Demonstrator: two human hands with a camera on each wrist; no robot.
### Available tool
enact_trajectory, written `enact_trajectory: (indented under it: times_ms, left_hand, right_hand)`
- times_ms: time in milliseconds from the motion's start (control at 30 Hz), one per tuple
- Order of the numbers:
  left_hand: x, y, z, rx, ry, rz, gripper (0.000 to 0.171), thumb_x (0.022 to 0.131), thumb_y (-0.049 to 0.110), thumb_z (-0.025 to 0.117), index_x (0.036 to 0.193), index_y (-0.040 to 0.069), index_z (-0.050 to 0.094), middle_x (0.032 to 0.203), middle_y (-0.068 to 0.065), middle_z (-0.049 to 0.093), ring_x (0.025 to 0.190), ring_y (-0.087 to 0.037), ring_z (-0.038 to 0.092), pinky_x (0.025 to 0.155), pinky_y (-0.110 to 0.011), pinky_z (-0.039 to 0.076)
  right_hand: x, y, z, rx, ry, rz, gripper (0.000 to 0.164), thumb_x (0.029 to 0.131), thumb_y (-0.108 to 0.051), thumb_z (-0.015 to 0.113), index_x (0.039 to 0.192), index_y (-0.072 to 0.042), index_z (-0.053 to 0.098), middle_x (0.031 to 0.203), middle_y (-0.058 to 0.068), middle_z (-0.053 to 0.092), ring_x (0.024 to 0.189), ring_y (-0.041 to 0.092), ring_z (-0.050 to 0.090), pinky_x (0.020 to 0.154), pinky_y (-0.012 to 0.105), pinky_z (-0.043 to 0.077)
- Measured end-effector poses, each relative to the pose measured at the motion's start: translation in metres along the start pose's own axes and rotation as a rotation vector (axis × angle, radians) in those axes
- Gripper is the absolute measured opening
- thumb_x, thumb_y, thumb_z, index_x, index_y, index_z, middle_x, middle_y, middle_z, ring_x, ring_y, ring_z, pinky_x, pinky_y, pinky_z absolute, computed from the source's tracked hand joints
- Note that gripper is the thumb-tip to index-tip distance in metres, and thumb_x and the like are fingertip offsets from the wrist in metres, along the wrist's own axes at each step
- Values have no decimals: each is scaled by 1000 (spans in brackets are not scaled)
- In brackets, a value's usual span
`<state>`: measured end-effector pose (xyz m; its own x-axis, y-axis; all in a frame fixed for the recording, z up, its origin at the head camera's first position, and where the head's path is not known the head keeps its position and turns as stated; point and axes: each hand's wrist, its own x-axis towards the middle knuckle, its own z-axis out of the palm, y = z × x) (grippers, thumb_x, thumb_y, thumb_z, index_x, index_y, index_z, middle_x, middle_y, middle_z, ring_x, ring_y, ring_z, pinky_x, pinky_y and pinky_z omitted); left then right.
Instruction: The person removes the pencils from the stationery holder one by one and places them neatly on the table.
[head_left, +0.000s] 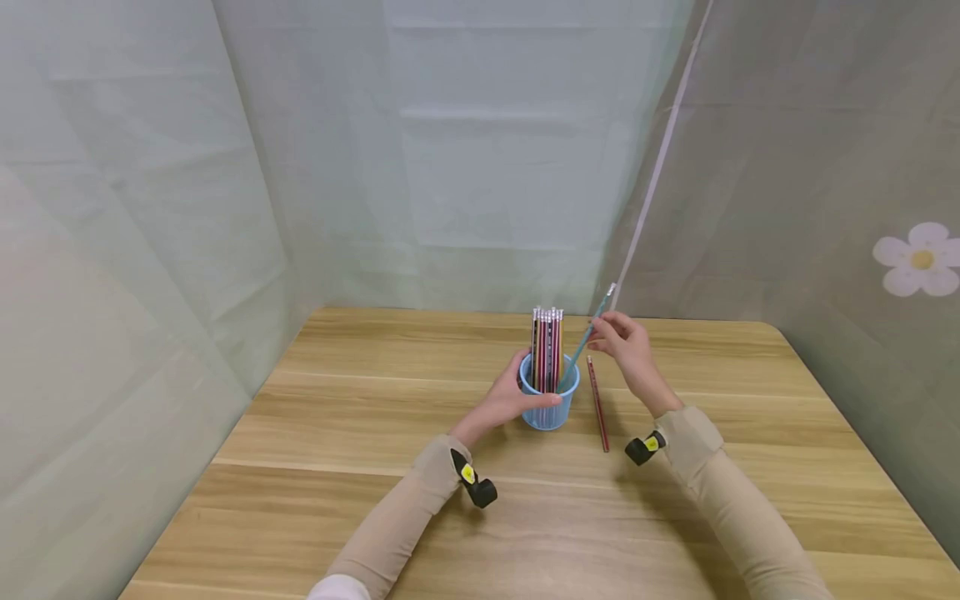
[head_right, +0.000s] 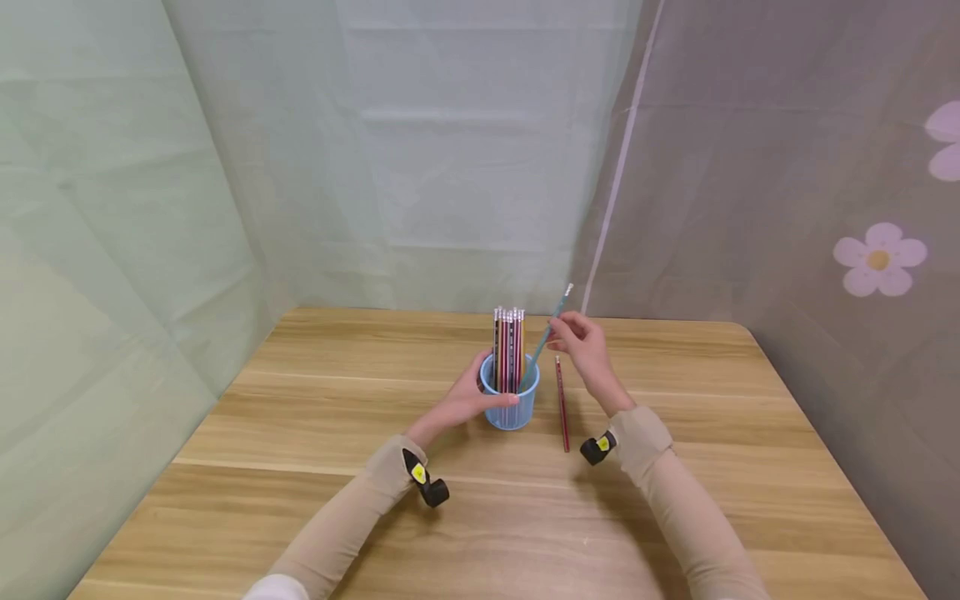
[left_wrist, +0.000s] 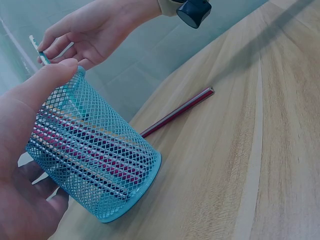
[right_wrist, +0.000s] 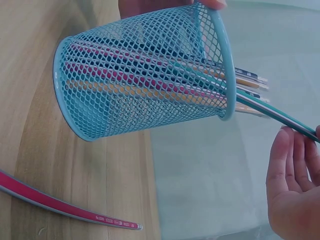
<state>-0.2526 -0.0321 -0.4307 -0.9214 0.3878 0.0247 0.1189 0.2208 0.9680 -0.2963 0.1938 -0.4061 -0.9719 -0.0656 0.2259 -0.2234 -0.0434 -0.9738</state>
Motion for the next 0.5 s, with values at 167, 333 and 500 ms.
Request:
enact_trajectory:
  times_ms: [167, 333, 500]
  left_hand:
    - [0, 2, 1, 9, -2, -3, 90, 78, 18, 80, 150, 11, 26, 145, -16, 45, 133, -32, 44, 113, -49, 35]
    - [1, 3, 1, 17, -4, -1, 90, 77, 17, 80, 149, 11, 26, 145, -16, 46, 132, -32, 45, 113, -49, 35]
    - [1, 2, 0, 18, -1, 3, 90, 77, 17, 80, 149, 11, 26, 144, -17, 46, 132, -33, 46, 113, -49, 35]
  right_hand:
    - [0, 0, -2, 30, 17, -7, 16, 97, -20, 57, 100, -4, 59, 87, -6, 64, 80, 5, 64, 76, 20, 58]
    - [3, 1, -5, 39, 37, -3, 19, 97, -20, 58, 102, -2, 59, 89, -2, 63, 80, 5, 63, 76, 19, 58]
    - [5, 0, -6, 71, 54, -7, 28, 97, -19, 58, 107, 7, 56, 89, -3, 64, 80, 6, 63, 75, 20, 58]
